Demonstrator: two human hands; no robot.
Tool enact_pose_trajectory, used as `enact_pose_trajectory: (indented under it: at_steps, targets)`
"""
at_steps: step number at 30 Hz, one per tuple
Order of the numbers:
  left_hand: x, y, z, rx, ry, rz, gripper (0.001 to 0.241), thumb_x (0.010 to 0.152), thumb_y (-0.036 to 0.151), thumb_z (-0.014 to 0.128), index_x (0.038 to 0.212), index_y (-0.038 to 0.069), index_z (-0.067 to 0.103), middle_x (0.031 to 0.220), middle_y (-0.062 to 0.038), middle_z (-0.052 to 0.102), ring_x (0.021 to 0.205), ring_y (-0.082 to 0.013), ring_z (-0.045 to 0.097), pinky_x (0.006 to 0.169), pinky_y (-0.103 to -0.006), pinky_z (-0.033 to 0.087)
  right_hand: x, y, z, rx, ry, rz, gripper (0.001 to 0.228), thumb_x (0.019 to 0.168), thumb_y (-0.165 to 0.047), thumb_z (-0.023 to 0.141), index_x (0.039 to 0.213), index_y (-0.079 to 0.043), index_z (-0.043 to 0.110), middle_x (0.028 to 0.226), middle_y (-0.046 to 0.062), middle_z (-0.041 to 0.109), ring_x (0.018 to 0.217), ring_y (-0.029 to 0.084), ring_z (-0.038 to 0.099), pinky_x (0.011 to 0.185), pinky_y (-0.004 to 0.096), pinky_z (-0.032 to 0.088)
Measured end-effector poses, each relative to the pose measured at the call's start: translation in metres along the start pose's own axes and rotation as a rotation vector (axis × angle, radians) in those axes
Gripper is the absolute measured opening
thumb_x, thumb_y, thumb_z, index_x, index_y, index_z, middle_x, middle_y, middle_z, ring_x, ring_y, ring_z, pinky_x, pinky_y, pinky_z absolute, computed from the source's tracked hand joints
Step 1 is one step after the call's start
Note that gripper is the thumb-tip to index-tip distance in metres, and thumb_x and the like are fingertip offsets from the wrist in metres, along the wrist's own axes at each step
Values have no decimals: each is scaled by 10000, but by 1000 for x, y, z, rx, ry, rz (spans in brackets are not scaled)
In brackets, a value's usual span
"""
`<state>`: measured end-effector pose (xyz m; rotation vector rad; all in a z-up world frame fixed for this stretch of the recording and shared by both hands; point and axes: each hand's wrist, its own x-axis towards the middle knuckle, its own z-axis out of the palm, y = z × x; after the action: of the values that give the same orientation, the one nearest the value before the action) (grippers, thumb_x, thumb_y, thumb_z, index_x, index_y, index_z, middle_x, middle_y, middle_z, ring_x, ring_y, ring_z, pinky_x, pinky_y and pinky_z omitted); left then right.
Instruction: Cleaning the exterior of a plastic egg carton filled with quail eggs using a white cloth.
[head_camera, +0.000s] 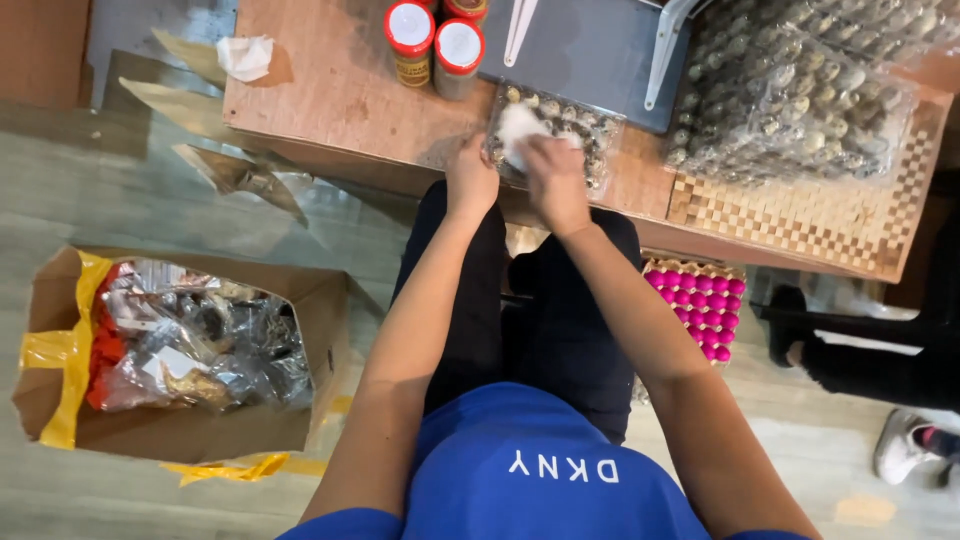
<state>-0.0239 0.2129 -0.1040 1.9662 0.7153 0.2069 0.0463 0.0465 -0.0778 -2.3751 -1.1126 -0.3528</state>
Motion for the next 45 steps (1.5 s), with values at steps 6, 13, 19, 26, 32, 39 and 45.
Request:
enact_pose_trajectory:
  at_steps: [6,13,19,26,32,39,45]
  targets:
    - [2,16,-18,37,-119,-14,515,914,-81,482,1348,58,720,970,-92,615,850,-277,619,785,-407,537,46,-7,-10,-9,-236,54,434,1180,-254,498,1585,-107,550,1658,155,504,1510,374,482,1122,552,412]
    - [16,-1,-25,-226,-258,-262,428,1093,149,435,1450,89,663,1330,-115,729,808,-210,784,767,-297,660,41,-33,1,-82,-281,-38,528,1089,-137,469,1600,-16,519,1673,197,473,1536,422,441,1130,576,424]
    - [17,-33,-16,-103,-74,-193,457,1038,398,479,1189,95,786,1200,-213,772,1227,-427,679,1075,-554,528,2,-80,-6,-106,-112,-151,416,1107,-125,467,1480,-39,631,1537,183,623,1460,356,546,1144,479,441]
    - [14,-33,-18,-60,-75,-124,379,1050,381,624,1292,136,781,1243,-174,779,1162,-355,744,961,-461,642,-38,-67,-38,38,-56,-143,526,1074,0,403,1580,-63,533,1464,141,675,1448,282,580,1159,404,465]
    - [-7,-2,-21,-316,-137,-96,300,1065,63,608,1329,-56,689,1131,-243,728,868,-262,808,775,-322,741,-63,-13,-20,-32,71,50,371,1062,-24,486,1361,-45,705,1326,161,689,1224,354,658,983,458,512]
    - [0,-17,-15,-267,-126,-72,308,975,34,627,1268,2,718,862,-78,730,707,-161,746,748,-278,670,-8,-45,-28,-39,-38,172,563,909,-7,696,1463,14,600,1517,245,592,1345,414,572,1058,543,460]
    - [2,-20,-12,-292,-133,10,225,975,1,611,1171,20,720,853,-56,704,693,-145,705,720,-296,703,38,-47,-37,-68,-453,211,591,1202,-431,277,1707,-124,291,1771,126,281,1649,269,227,1312,527,234]
